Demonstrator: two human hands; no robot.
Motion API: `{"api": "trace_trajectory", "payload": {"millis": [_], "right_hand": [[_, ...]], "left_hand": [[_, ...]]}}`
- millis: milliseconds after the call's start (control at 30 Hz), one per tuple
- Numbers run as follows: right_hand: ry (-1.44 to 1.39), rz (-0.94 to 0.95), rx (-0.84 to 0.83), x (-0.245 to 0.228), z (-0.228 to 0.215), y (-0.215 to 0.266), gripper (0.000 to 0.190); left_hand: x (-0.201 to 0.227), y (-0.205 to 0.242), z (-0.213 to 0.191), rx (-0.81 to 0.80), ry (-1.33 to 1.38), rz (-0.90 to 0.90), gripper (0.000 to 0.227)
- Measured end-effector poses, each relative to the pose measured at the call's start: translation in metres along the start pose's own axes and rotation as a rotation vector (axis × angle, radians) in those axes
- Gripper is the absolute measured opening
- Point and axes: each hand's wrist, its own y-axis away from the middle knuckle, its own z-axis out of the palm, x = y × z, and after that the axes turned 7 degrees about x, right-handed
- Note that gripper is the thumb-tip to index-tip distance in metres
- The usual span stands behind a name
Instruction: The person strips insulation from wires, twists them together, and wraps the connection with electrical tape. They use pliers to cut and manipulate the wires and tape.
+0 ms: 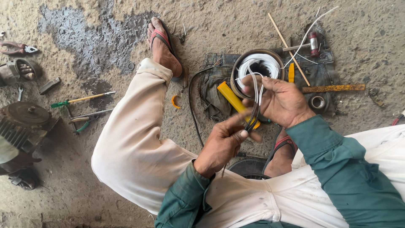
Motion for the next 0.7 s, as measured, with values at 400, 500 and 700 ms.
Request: {"api": "trace_trajectory", "payload": {"millis": [400,500,700], "right_hand": [[-0.472,0.078,0.055,-0.001,-0.019,-0.021,0.028],[-0.448,0.094,-0.016,-0.005,-0.009,-0.023,0.041],[0.039,0.074,0.458,-0.020,0.025,-0.002,0.060]], "left_hand": [[-0.005,-0.013,0.015,0.090,-0.633,-0.054,0.025],[-0.011,-0.013,0.014,0.046,-0.429,-0.086,0.030],[-0.022,-0.014,0.005,-0.175,0.187,-0.132,0.076]]}}
